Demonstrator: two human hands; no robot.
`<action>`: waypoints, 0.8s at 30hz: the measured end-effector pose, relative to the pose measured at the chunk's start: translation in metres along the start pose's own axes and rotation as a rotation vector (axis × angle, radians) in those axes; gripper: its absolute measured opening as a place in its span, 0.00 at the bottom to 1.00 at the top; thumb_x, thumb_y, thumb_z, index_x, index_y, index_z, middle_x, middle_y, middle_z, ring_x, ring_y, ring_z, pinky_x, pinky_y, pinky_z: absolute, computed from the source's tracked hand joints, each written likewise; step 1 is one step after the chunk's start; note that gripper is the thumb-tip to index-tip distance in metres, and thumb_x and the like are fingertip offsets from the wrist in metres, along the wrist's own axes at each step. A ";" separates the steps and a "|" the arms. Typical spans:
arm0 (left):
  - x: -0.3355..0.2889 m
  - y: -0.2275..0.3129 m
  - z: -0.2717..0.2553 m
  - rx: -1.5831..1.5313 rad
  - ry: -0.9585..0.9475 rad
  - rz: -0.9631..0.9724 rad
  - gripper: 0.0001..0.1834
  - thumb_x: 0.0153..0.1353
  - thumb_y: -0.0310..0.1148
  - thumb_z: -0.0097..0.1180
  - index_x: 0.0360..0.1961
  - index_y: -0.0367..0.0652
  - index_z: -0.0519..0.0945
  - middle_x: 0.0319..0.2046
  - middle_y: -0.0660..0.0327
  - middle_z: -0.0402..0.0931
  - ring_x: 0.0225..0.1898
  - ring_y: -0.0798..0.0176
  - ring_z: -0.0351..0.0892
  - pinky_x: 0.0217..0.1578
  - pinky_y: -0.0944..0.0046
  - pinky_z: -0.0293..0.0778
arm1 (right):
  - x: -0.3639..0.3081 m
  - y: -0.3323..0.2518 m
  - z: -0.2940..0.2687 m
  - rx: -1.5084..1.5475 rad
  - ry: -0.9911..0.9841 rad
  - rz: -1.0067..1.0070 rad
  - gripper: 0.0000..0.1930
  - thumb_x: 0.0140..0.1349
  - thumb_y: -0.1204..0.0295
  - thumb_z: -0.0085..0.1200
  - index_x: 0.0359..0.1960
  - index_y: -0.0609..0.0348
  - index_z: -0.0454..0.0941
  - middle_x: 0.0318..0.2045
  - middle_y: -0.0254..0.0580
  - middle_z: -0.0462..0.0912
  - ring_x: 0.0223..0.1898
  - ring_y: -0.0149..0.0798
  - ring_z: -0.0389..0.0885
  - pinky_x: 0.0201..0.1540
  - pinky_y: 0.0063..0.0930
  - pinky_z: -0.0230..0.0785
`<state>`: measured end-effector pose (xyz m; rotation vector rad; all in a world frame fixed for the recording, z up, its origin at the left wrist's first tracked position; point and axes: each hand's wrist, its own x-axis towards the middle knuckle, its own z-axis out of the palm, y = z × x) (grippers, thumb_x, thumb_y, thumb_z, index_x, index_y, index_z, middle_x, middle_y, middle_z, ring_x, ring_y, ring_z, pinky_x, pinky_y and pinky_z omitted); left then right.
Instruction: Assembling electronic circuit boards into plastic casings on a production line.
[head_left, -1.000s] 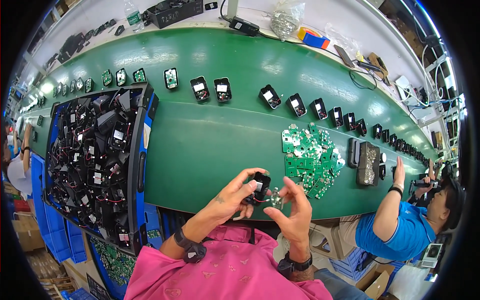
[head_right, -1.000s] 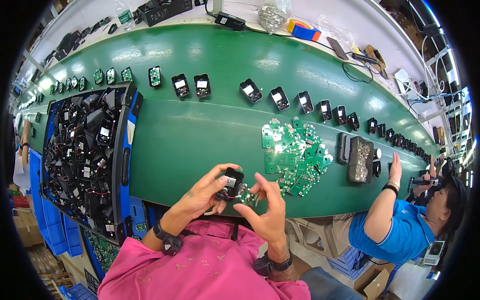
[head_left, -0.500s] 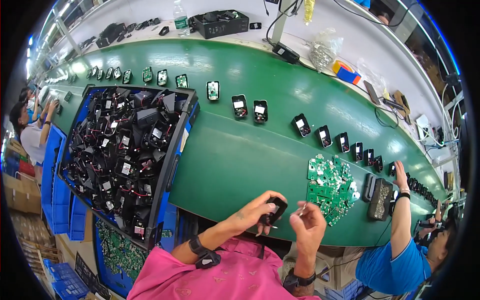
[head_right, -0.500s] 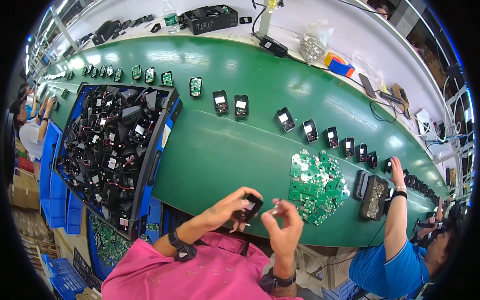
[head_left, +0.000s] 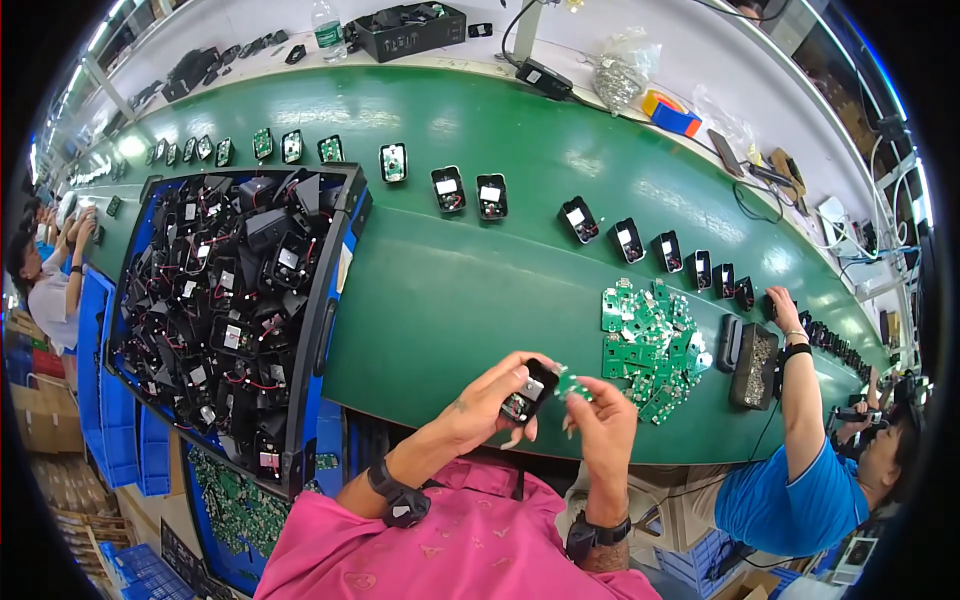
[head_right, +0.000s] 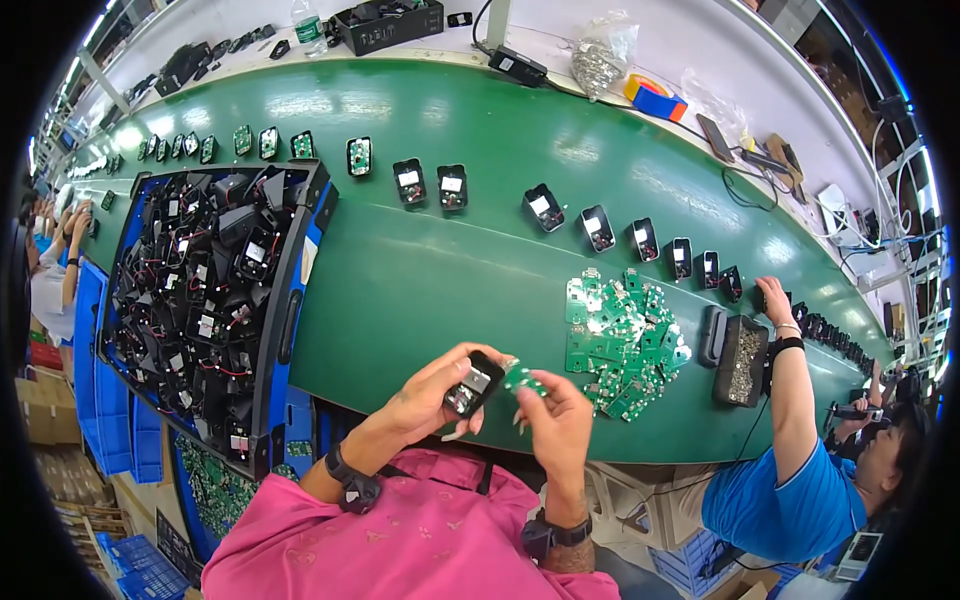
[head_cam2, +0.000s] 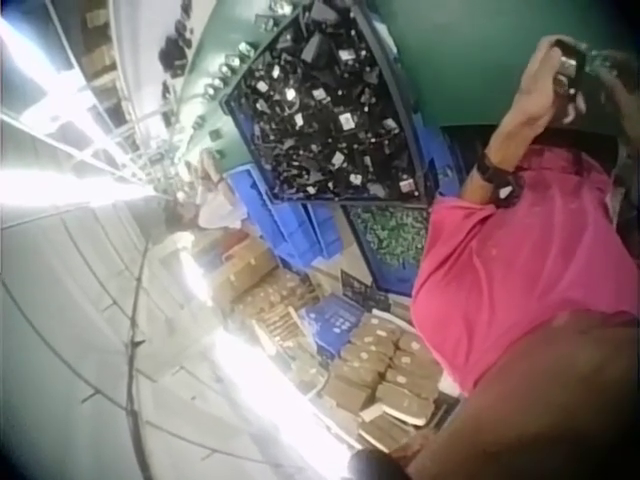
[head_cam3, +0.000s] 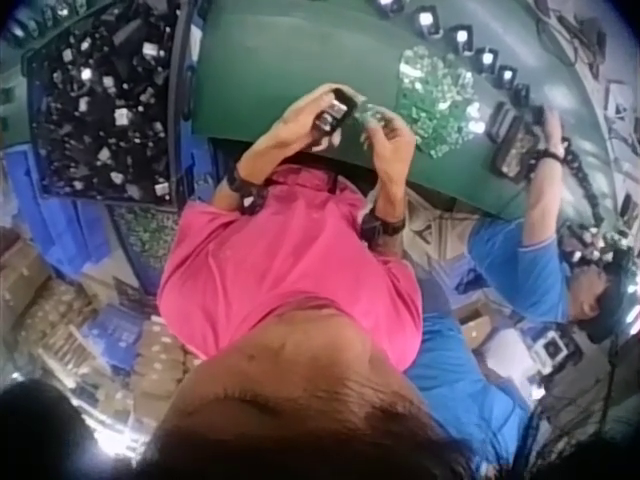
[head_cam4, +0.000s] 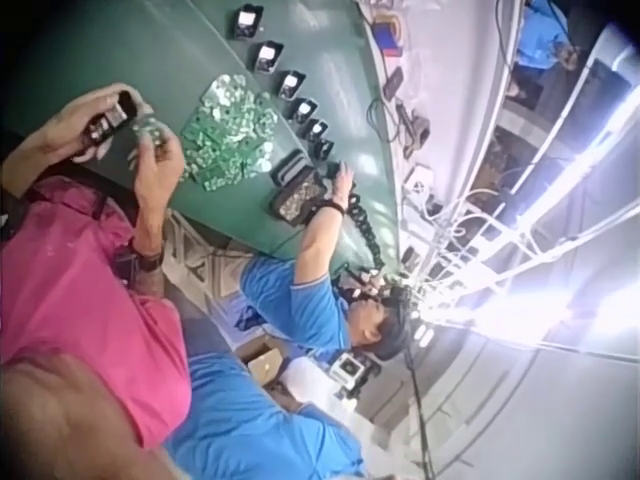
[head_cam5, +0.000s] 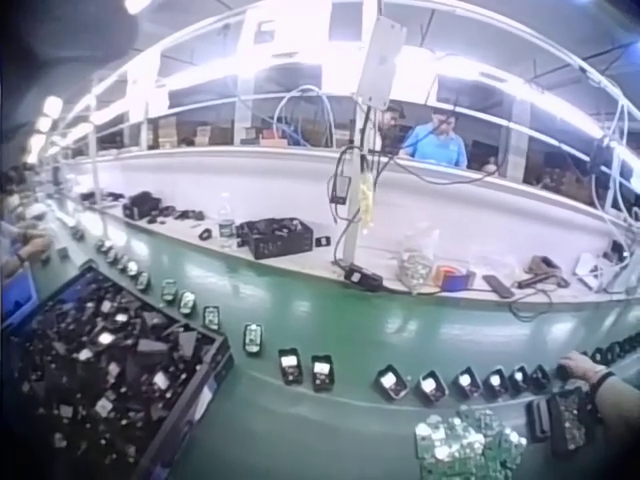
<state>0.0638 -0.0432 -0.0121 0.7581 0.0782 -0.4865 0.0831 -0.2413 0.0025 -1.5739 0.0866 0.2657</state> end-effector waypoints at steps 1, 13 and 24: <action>0.002 -0.001 0.003 -0.015 0.074 0.030 0.20 0.76 0.41 0.37 0.61 0.41 0.66 0.49 0.52 0.77 0.24 0.61 0.82 0.18 0.71 0.74 | 0.001 0.000 -0.006 0.114 0.076 0.030 0.09 0.63 0.82 0.59 0.44 0.67 0.79 0.30 0.37 0.83 0.24 0.26 0.79 0.25 0.17 0.70; 0.008 -0.024 0.001 0.254 0.109 0.049 0.25 0.76 0.56 0.32 0.55 0.46 0.68 0.34 0.63 0.72 0.24 0.70 0.75 0.20 0.74 0.70 | -0.001 -0.002 0.014 0.462 -0.364 0.066 0.05 0.68 0.78 0.55 0.41 0.68 0.74 0.41 0.48 0.84 0.38 0.36 0.86 0.40 0.26 0.81; 0.005 -0.009 0.006 0.242 -0.034 -0.063 0.32 0.67 0.39 0.52 0.67 0.52 0.53 0.41 0.55 0.73 0.21 0.66 0.71 0.19 0.71 0.65 | -0.002 -0.004 0.005 0.326 -0.014 -0.076 0.09 0.64 0.81 0.59 0.44 0.71 0.77 0.34 0.49 0.85 0.31 0.37 0.86 0.34 0.25 0.81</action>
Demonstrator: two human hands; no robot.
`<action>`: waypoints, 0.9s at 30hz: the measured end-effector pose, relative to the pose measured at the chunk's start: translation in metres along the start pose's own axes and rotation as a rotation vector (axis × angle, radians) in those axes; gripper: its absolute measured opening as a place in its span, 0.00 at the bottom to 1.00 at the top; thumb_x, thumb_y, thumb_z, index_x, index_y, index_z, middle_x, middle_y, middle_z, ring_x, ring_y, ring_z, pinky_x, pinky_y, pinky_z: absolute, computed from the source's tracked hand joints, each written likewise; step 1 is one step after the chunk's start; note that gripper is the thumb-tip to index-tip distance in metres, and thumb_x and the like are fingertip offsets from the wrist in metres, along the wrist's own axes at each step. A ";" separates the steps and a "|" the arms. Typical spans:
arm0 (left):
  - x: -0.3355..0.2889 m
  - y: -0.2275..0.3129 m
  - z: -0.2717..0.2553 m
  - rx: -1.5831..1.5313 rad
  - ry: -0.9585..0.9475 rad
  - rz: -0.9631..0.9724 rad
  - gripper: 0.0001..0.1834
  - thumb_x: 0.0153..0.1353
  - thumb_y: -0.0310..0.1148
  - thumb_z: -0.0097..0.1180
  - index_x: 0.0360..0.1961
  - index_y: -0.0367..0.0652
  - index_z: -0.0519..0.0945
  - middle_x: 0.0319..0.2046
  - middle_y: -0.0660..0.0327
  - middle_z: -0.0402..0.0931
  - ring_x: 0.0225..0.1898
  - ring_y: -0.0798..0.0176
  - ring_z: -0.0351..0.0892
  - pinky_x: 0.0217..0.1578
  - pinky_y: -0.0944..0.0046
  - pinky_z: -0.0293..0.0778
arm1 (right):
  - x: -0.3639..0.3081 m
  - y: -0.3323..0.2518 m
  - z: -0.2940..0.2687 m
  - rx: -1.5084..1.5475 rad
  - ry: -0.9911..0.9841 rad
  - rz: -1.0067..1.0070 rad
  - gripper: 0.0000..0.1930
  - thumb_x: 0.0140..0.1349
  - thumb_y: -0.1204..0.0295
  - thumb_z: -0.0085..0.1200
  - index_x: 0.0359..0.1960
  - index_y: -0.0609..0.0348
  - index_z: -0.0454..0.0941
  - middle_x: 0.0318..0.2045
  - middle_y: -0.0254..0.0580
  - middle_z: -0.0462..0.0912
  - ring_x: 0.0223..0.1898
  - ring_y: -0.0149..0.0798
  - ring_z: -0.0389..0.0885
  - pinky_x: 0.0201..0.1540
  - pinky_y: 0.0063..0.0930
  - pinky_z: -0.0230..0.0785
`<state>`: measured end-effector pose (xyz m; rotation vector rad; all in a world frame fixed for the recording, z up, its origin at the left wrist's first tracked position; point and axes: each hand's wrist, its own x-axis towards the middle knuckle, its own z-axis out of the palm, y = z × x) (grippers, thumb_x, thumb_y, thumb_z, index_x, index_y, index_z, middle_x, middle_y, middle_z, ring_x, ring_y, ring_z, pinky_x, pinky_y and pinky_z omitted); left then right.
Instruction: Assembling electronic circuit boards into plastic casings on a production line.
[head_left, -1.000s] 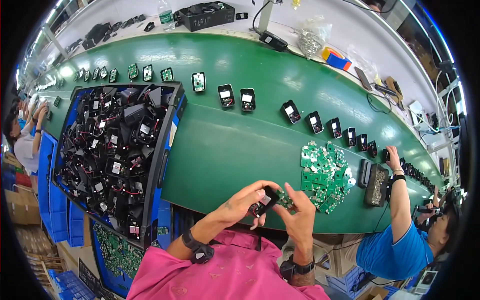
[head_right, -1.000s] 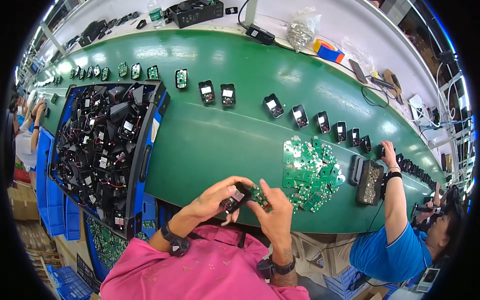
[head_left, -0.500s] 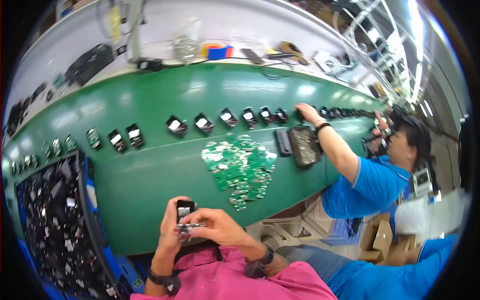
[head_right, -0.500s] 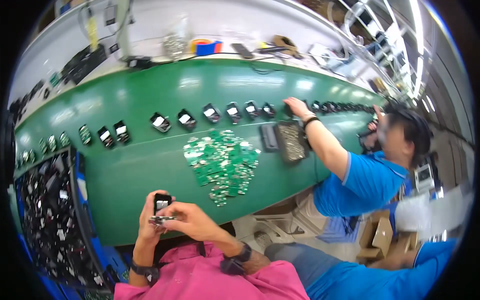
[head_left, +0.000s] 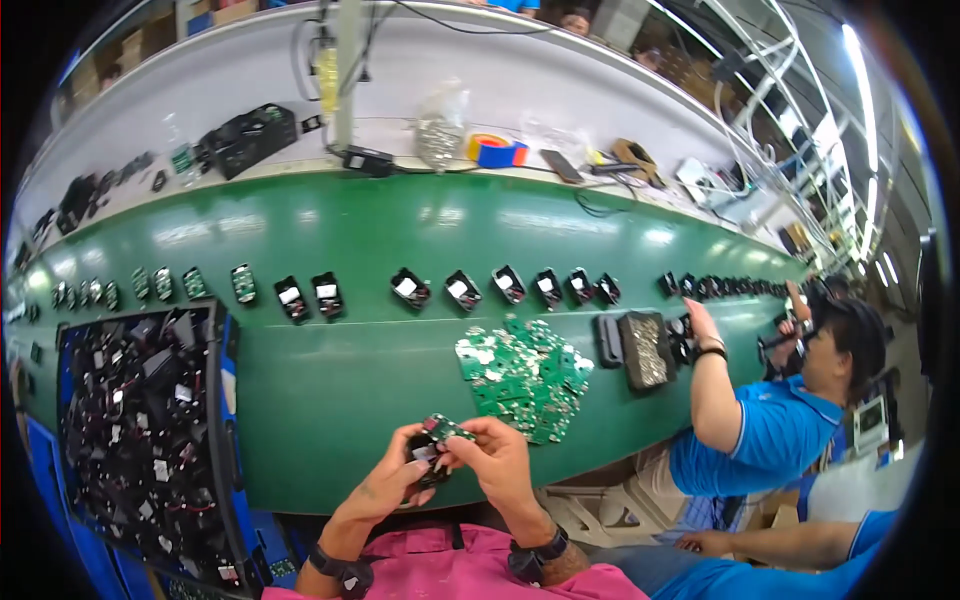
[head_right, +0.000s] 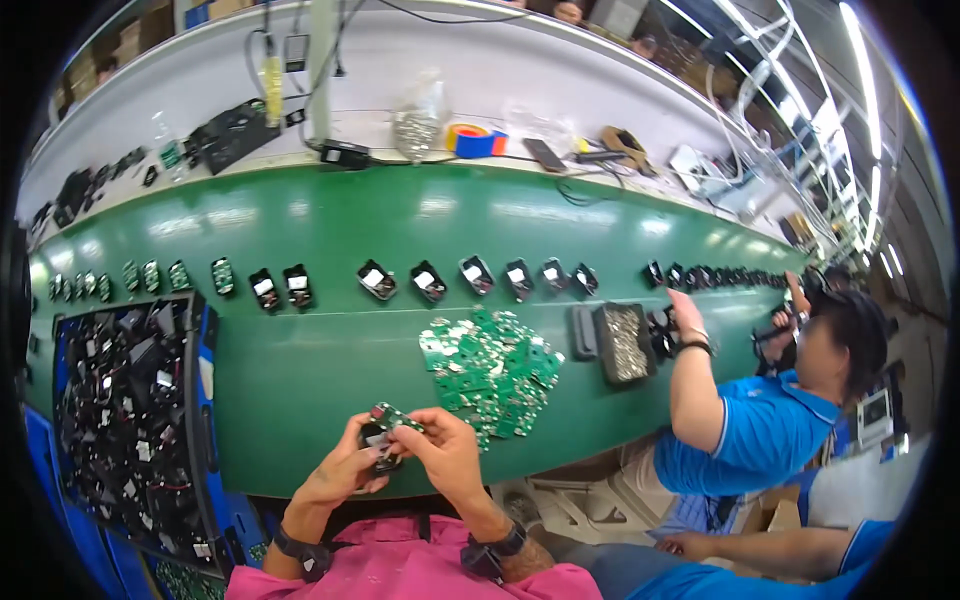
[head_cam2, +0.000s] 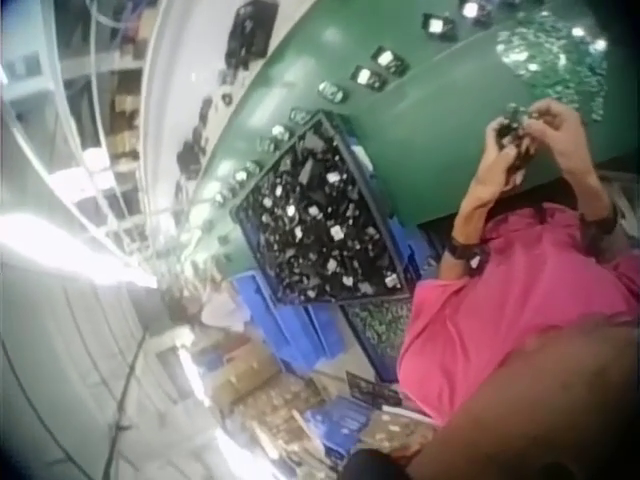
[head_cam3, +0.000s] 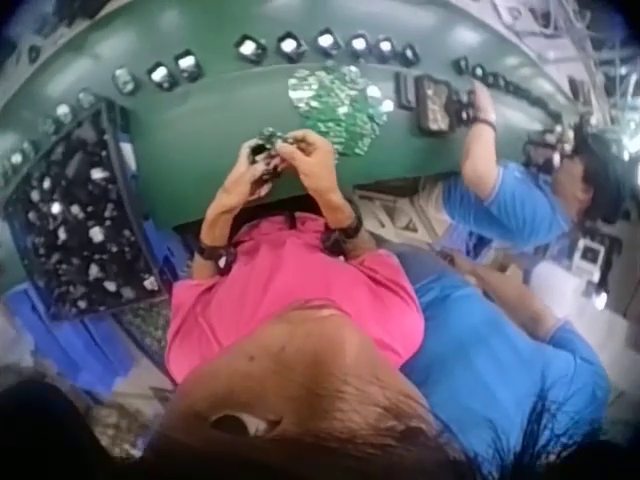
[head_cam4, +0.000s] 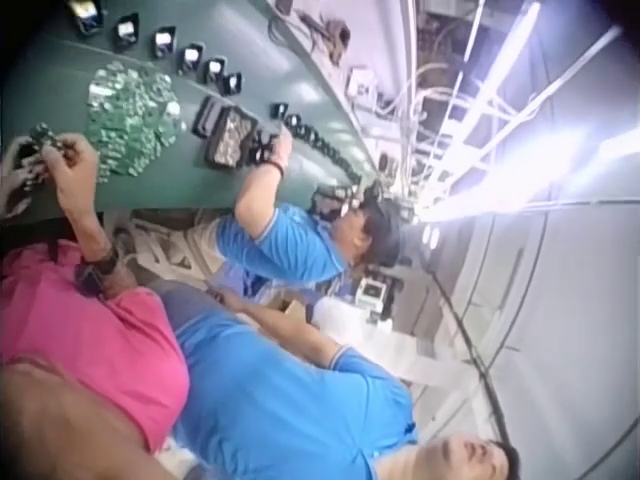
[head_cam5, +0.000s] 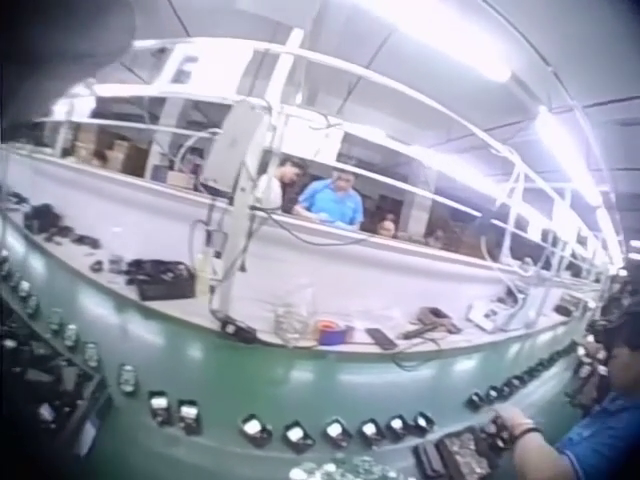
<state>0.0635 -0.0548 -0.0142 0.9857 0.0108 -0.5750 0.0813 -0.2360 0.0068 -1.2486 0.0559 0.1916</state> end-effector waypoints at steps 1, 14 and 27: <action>0.000 0.000 -0.001 0.009 -0.008 -0.021 0.31 0.67 0.38 0.52 0.67 0.53 0.53 0.41 0.56 0.73 0.23 0.67 0.71 0.20 0.71 0.66 | -0.002 -0.003 0.005 -0.036 0.011 -0.031 0.09 0.63 0.82 0.59 0.43 0.71 0.77 0.34 0.49 0.85 0.32 0.37 0.87 0.34 0.25 0.81; -0.008 0.030 0.007 -0.013 0.047 0.011 0.26 0.70 0.38 0.50 0.66 0.51 0.59 0.38 0.60 0.70 0.22 0.70 0.69 0.20 0.72 0.63 | 0.004 -0.027 -0.009 0.142 0.048 0.074 0.12 0.68 0.67 0.60 0.44 0.61 0.73 0.24 0.32 0.80 0.15 0.20 0.70 0.15 0.11 0.57; -0.009 0.028 0.016 -0.065 -0.006 0.001 0.27 0.67 0.28 0.43 0.67 0.47 0.57 0.38 0.60 0.72 0.23 0.71 0.72 0.21 0.74 0.65 | -0.005 -0.018 -0.005 -0.064 -0.082 0.147 0.08 0.66 0.77 0.58 0.45 0.65 0.76 0.23 0.38 0.82 0.16 0.22 0.74 0.14 0.14 0.59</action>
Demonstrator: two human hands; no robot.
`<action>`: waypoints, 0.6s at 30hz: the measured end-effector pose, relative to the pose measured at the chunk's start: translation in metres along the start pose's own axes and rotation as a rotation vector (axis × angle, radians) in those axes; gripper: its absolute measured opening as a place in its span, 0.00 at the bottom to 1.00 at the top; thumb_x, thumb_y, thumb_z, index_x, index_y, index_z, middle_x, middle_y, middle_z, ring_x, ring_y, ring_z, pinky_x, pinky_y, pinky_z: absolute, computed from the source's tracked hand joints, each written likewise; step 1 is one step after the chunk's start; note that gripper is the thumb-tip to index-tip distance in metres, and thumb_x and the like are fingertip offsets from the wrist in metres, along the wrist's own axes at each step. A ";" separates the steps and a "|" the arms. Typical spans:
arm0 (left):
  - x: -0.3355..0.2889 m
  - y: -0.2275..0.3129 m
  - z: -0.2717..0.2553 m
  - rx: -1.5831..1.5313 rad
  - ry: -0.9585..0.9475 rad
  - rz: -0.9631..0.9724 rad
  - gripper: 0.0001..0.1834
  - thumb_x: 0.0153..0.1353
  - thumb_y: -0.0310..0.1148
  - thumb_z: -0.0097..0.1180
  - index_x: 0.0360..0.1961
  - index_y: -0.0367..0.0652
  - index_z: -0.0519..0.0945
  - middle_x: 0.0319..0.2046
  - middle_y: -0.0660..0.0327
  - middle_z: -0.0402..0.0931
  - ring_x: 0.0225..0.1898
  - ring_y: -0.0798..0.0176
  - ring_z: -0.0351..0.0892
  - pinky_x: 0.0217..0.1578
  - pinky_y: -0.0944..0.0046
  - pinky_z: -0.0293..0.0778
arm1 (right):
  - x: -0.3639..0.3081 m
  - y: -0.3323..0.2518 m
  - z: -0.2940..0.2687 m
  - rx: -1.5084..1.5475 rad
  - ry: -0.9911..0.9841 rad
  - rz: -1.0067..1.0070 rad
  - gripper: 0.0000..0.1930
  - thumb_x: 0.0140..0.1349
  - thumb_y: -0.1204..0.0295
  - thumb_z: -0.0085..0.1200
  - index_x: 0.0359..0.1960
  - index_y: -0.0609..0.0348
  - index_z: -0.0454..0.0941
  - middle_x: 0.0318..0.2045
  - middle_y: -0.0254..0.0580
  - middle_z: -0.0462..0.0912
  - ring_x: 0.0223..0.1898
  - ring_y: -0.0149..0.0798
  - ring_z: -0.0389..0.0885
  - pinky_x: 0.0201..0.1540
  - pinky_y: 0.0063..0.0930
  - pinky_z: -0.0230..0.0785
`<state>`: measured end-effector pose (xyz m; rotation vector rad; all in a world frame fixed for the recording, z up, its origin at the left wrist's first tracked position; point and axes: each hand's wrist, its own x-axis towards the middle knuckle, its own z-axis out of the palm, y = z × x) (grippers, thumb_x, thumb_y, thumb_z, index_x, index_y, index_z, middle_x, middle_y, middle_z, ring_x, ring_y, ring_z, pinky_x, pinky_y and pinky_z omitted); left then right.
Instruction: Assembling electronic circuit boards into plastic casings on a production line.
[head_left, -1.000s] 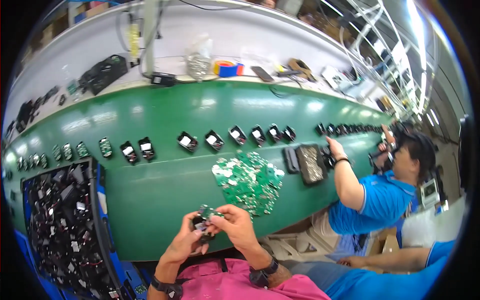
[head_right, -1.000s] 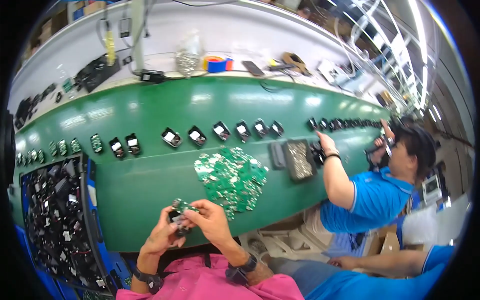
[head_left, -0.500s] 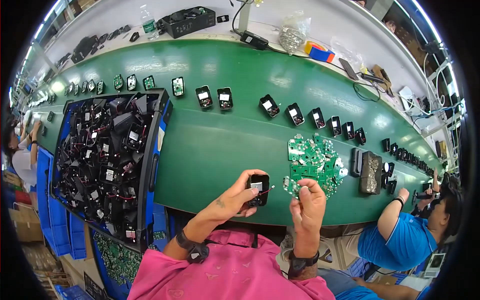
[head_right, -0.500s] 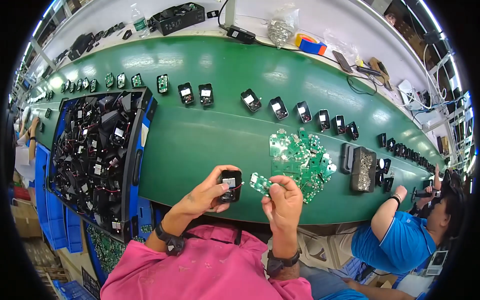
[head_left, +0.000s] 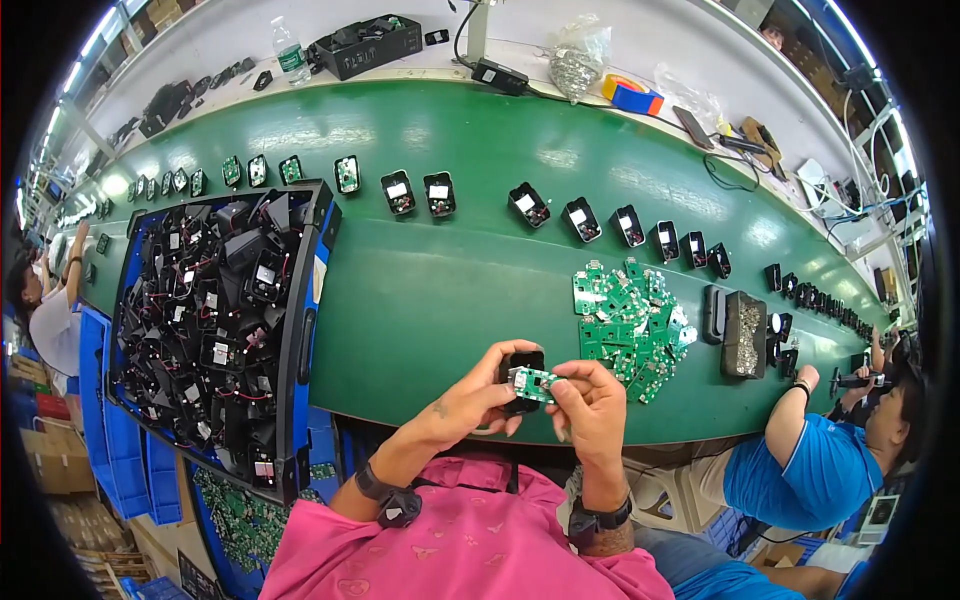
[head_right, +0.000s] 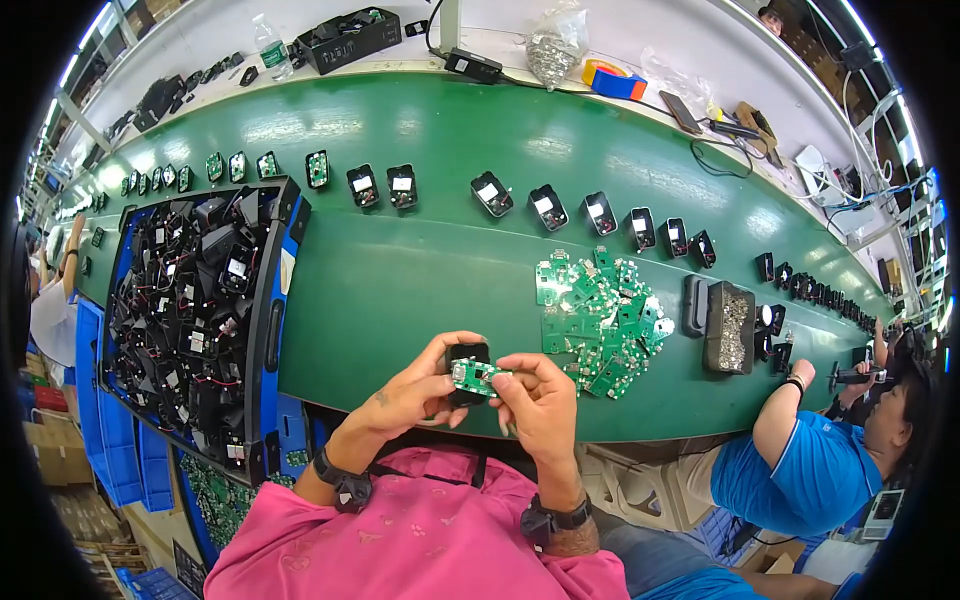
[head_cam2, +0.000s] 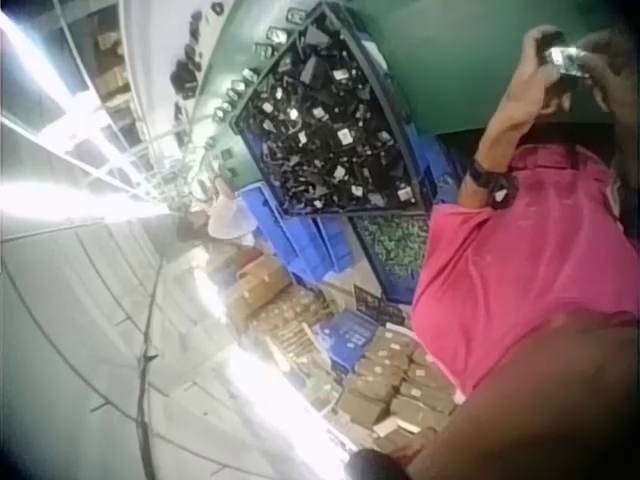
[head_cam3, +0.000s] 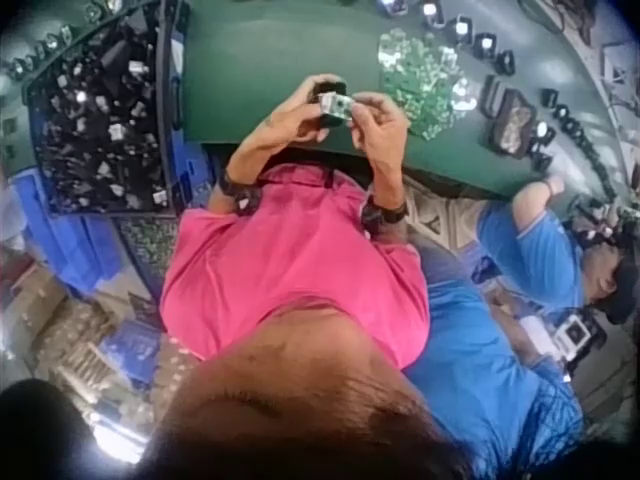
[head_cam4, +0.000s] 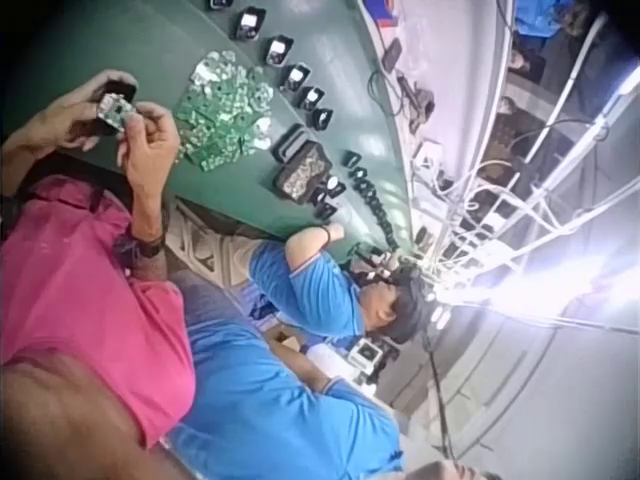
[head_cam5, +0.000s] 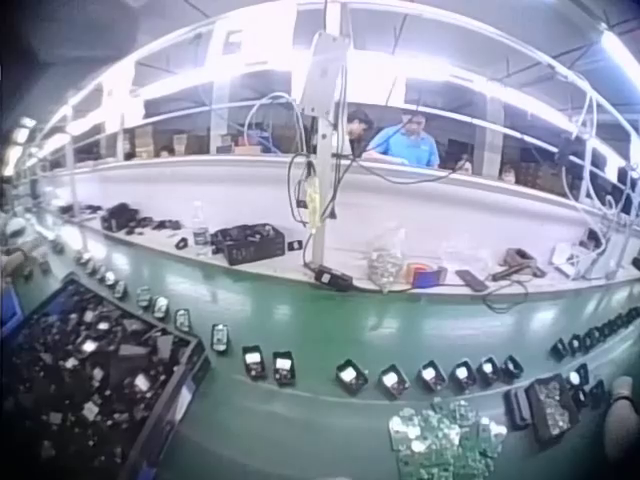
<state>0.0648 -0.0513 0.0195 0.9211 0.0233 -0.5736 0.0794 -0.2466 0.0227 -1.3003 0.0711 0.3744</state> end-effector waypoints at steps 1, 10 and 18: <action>0.001 0.001 0.001 -0.103 0.006 -0.002 0.30 0.63 0.24 0.44 0.67 0.45 0.57 0.40 0.57 0.72 0.24 0.69 0.74 0.21 0.73 0.65 | 0.000 0.005 0.001 -0.076 0.013 -0.062 0.08 0.66 0.78 0.58 0.45 0.66 0.75 0.24 0.38 0.82 0.17 0.22 0.75 0.15 0.14 0.61; 0.005 -0.015 -0.001 0.216 0.135 0.095 0.26 0.68 0.24 0.45 0.66 0.46 0.57 0.37 0.62 0.70 0.26 0.72 0.72 0.24 0.73 0.66 | 0.008 0.008 0.006 -0.845 0.170 -0.676 0.08 0.62 0.80 0.61 0.42 0.68 0.82 0.23 0.33 0.79 0.20 0.23 0.75 0.19 0.17 0.63; 0.005 -0.016 0.006 0.475 0.147 0.146 0.25 0.67 0.26 0.44 0.65 0.41 0.57 0.33 0.60 0.71 0.25 0.70 0.72 0.26 0.68 0.71 | 0.000 -0.001 0.021 -0.272 -0.027 -0.102 0.08 0.66 0.77 0.58 0.43 0.71 0.82 0.25 0.35 0.82 0.20 0.21 0.76 0.20 0.16 0.63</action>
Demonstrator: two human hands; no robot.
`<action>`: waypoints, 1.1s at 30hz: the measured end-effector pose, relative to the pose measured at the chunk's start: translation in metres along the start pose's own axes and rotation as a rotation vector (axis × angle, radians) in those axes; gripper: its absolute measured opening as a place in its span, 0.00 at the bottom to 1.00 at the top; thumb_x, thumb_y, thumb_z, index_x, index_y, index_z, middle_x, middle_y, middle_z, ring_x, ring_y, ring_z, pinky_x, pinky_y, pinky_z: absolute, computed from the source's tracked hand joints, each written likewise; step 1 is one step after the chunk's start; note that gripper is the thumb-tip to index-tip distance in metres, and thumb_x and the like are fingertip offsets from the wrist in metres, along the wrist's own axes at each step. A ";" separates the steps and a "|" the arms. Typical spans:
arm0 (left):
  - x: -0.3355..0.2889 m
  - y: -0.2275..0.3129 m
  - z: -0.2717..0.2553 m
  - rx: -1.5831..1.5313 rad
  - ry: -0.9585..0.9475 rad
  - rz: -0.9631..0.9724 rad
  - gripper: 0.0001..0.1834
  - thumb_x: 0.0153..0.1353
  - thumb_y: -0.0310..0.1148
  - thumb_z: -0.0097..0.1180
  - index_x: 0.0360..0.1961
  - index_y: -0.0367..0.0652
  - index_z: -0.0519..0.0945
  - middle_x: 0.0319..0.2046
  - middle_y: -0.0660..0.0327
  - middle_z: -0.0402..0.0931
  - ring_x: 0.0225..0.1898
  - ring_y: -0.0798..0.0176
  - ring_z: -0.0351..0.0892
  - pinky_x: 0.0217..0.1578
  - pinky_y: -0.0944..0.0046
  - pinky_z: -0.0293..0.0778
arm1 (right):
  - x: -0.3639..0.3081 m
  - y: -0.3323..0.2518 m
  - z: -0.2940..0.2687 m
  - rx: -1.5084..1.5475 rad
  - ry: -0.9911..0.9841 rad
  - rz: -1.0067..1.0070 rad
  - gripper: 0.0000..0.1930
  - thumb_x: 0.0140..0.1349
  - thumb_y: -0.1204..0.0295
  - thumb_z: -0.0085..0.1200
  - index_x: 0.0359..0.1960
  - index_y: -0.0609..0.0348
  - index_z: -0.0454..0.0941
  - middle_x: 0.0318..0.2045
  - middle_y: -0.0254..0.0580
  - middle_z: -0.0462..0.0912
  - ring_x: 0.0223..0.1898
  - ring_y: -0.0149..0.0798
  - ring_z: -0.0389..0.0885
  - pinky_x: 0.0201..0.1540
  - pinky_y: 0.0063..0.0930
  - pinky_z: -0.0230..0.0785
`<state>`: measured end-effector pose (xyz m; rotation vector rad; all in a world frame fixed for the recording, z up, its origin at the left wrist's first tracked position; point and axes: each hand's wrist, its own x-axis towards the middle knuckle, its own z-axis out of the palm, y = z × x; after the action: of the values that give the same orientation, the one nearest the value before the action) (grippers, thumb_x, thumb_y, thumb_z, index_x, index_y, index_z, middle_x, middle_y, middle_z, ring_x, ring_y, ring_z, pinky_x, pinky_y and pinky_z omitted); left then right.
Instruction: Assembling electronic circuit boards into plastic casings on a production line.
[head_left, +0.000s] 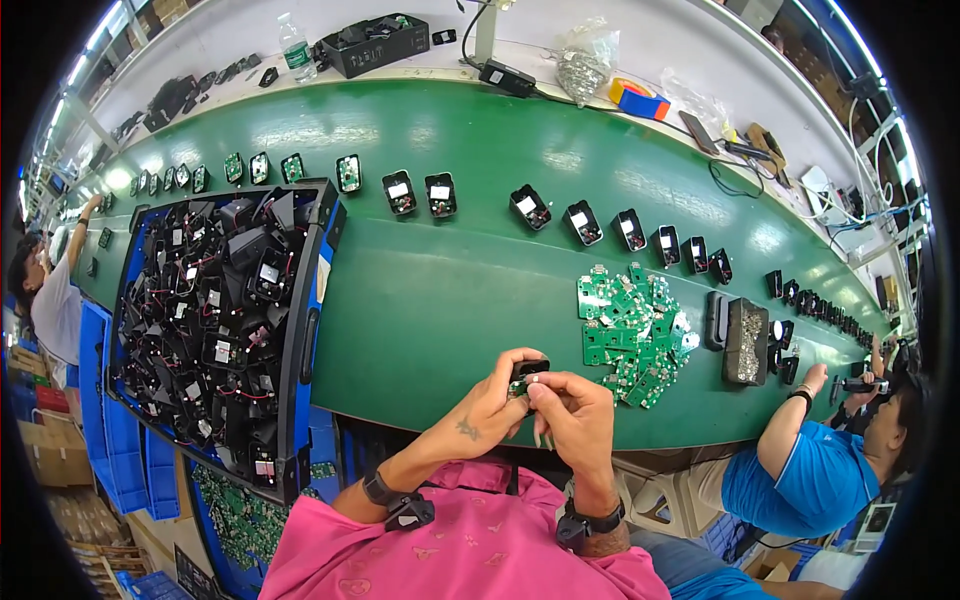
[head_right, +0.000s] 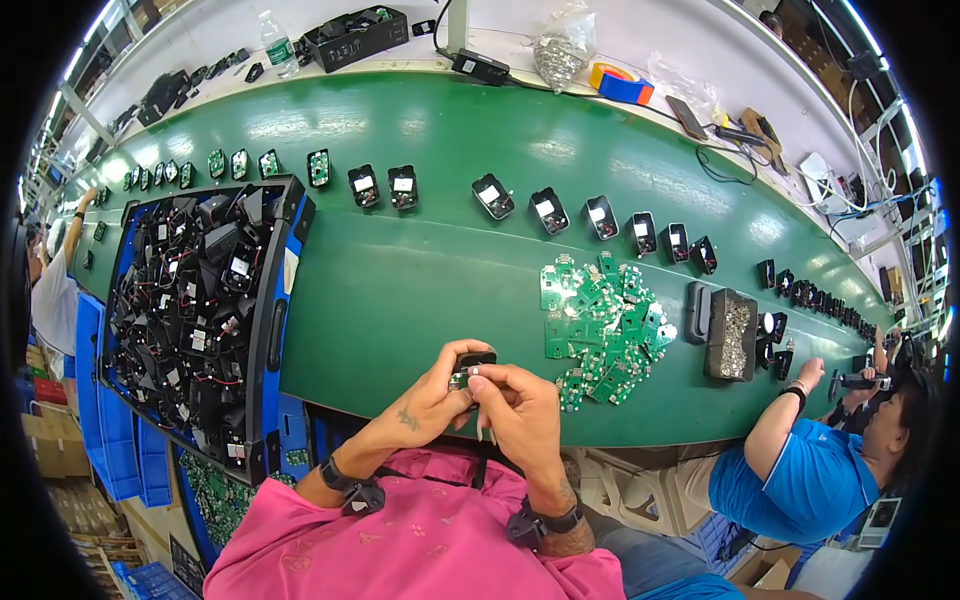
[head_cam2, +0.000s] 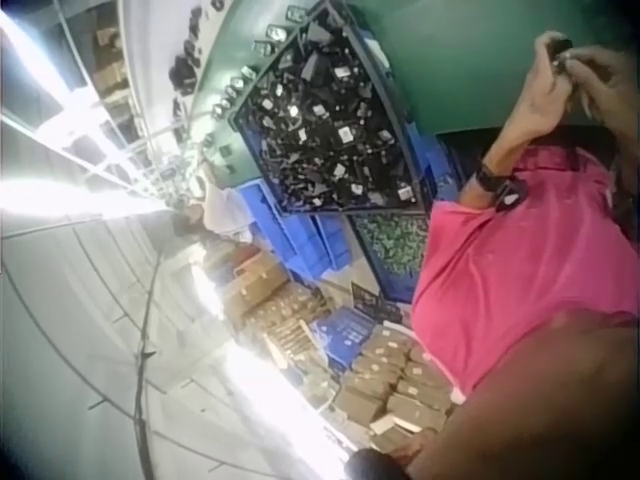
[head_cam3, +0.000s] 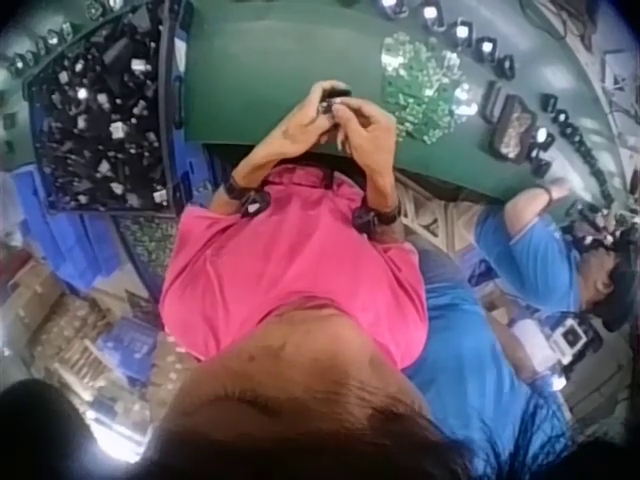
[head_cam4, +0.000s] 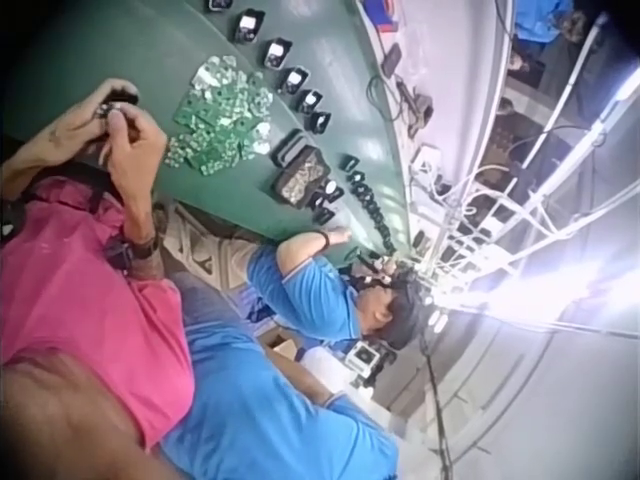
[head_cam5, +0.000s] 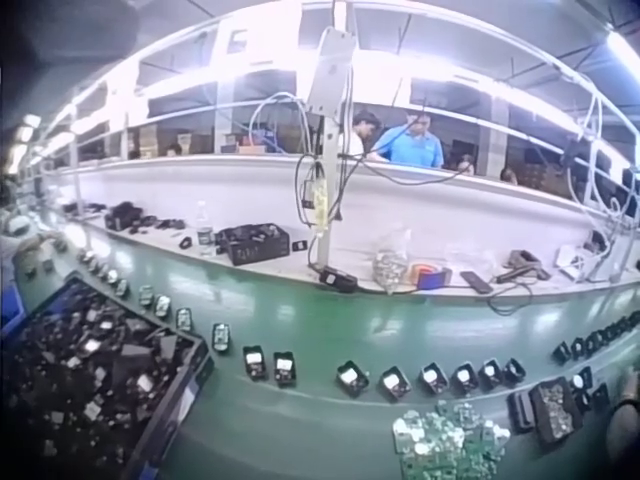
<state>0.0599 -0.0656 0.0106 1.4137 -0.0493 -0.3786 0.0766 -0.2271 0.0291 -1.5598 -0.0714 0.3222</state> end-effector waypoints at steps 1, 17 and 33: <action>0.000 0.000 0.001 0.046 -0.009 -0.010 0.25 0.67 0.26 0.44 0.65 0.40 0.57 0.33 0.59 0.71 0.26 0.70 0.72 0.27 0.67 0.71 | 0.000 0.000 0.000 0.023 -0.020 0.021 0.08 0.67 0.77 0.57 0.43 0.71 0.82 0.26 0.34 0.82 0.20 0.21 0.75 0.20 0.16 0.63; -0.009 0.012 -0.001 0.277 0.184 0.269 0.28 0.63 0.20 0.44 0.65 0.38 0.57 0.41 0.57 0.71 0.29 0.69 0.72 0.31 0.66 0.72 | -0.002 -0.021 0.000 -0.615 -0.067 -0.419 0.02 0.62 0.78 0.57 0.34 0.63 0.78 0.25 0.46 0.77 0.25 0.47 0.76 0.27 0.37 0.67; -0.015 0.022 -0.012 0.421 0.032 0.233 0.30 0.60 0.22 0.47 0.65 0.41 0.60 0.55 0.42 0.69 0.52 0.38 0.75 0.53 0.49 0.72 | 0.000 -0.028 -0.008 -0.574 -0.213 -0.333 0.02 0.61 0.78 0.58 0.32 0.63 0.78 0.25 0.46 0.77 0.25 0.47 0.77 0.28 0.37 0.68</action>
<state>0.0541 -0.0478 0.0327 1.8067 -0.2786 -0.1557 0.0829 -0.2344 0.0562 -2.0350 -0.6291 0.2091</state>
